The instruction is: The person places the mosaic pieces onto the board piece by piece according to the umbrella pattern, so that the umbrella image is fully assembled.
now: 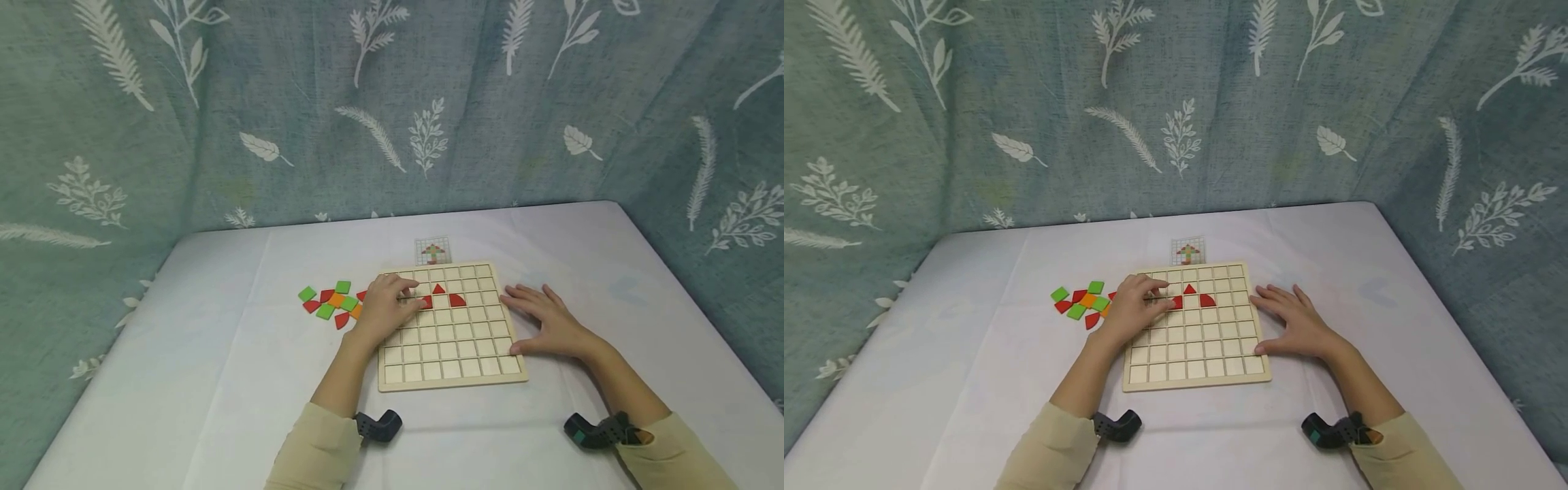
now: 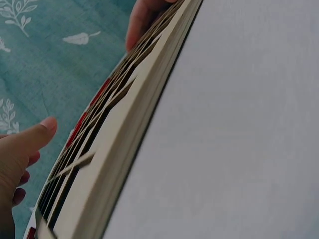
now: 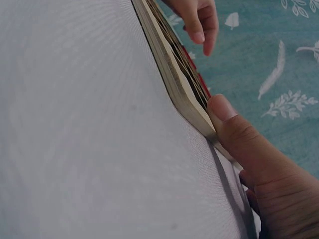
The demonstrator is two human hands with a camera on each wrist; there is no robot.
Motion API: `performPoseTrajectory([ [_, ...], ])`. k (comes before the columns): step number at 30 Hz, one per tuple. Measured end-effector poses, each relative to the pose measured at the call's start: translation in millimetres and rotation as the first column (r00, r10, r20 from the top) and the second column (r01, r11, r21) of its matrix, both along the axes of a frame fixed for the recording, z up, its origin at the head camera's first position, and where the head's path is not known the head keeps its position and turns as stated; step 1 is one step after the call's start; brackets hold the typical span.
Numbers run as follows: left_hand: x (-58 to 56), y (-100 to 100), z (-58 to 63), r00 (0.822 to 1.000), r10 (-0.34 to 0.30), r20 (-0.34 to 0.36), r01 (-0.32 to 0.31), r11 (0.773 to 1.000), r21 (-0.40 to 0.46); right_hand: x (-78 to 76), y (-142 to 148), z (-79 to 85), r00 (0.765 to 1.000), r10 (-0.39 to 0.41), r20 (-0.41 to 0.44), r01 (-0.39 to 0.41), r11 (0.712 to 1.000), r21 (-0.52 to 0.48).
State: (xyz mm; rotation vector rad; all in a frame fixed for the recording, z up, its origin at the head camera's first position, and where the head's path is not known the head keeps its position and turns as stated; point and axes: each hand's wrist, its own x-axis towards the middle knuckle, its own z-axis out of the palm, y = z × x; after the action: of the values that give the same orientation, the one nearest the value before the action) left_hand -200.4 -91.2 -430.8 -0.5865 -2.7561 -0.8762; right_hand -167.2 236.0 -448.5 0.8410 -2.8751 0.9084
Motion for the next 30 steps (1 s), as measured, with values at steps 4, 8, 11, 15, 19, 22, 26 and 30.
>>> performPoseTrajectory([
  [4, 0.8, -11.3, 1.0, 0.999, 0.051, -0.005, -0.051, 0.999, -0.007, -0.8, -0.4, -0.7, 1.0, 0.003, 0.0, -0.003, 1.0, 0.004],
  [8, 1.6, -22.3, 0.7, 0.996, 0.087, -0.003, -0.087, 0.996, -0.001, -0.1, -0.2, -0.1, 1.0, 0.004, 0.0, -0.004, 1.0, -0.009],
  [11, 2.2, -30.5, -0.3, 0.993, 0.115, -0.002, -0.115, 0.993, 0.003, 0.5, -0.4, 0.5, 1.0, 0.007, 0.002, -0.007, 1.0, -0.012],
  [15, 2.9, -40.6, -0.7, 0.991, 0.137, 0.01, -0.137, 0.99, 0.02, 0.3, -0.6, 0.7, 1.0, 0.0, 0.005, 0.0, 1.0, -0.003],
  [19, 3.1, -49.7, -2.3, 0.987, 0.16, 0.015, -0.16, 0.987, 0.017, -0.4, 0.2, 0.0, 1.0, -0.007, 0.006, 0.007, 1.0, -0.002],
  [22, 3.2, -56.3, -4.1, 0.982, 0.187, 0.004, -0.187, 0.982, -0.003, -0.8, 0.5, -1.2, 1.0, -0.004, -0.007, 0.004, 1.0, -0.006],
  [26, 4.3, -64.1, -7.4, 0.973, 0.23, -0.029, -0.231, 0.972, -0.052, -0.7, 0.4, -2.2, 1.0, 0.004, -0.023, -0.005, 1.0, -0.017],
  [30, 5.1, -67.5, -11.0, 0.962, 0.267, -0.05, -0.271, 0.959, -0.087, -0.6, -0.2, -1.6, 1.0, 0.003, -0.012, -0.003, 1.0, -0.018],
])
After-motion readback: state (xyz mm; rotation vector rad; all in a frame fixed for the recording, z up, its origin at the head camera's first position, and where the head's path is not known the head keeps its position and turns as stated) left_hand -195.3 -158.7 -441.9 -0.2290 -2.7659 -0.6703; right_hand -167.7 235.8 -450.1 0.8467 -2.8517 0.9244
